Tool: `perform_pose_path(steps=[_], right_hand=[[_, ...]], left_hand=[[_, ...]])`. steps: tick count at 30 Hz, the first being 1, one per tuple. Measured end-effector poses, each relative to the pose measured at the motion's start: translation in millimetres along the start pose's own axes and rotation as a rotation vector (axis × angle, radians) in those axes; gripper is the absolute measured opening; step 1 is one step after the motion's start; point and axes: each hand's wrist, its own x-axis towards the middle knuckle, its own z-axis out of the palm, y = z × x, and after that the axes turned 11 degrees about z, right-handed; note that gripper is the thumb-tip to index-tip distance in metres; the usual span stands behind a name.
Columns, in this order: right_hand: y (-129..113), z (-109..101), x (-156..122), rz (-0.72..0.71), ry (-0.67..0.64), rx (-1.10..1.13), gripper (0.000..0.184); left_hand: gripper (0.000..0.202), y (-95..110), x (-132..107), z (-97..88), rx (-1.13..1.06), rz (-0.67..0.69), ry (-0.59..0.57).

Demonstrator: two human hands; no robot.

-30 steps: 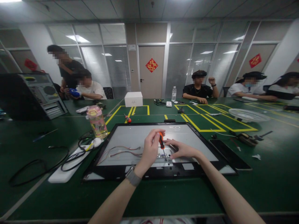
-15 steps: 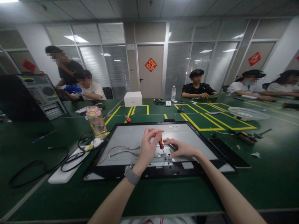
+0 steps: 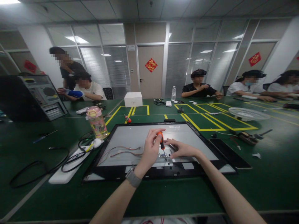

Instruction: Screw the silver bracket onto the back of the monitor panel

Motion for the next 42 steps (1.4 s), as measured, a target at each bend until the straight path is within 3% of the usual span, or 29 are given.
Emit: perform_pose_path(steps=[5,11,16,21,26,32,37,42], right_hand=[[-0.8,-0.5,0.3,0.014,0.000,-0.007,0.082],[0.0,-0.2,1.3,0.003,-0.016,0.013,0.081],[-0.5,-1.0,0.9,0.012,-0.006,-0.010,0.082],[-0.1,-0.5,1.1,-0.006,-0.011,-0.013,0.081],[-2.7,-0.4,-0.4,0.016,0.007,-0.015,0.082],[1.7,0.0,1.2,-0.007,-0.003,0.009,0.082],[1.4,0.1,0.9,0.012,-0.001,0.004,0.079],[3.1,0.3,1.5,-0.008,-0.010,0.010,0.079]], left_hand=[[0.029,-0.2,-0.4,1.6,-0.151,-0.056,-0.030],[0.012,-3.5,0.6,0.2,0.014,0.016,0.051],[0.030,-0.5,1.1,-1.0,-0.068,-0.020,0.000],[0.019,-0.4,-0.1,2.5,-0.038,-0.028,0.030],[0.030,1.5,1.7,1.6,-0.090,-0.045,-0.011],[0.013,1.9,2.6,1.7,-0.010,-0.003,0.060],[0.030,1.8,1.0,1.6,-0.115,-0.043,-0.027],[0.012,0.8,-1.8,5.5,-0.029,0.003,0.034]])
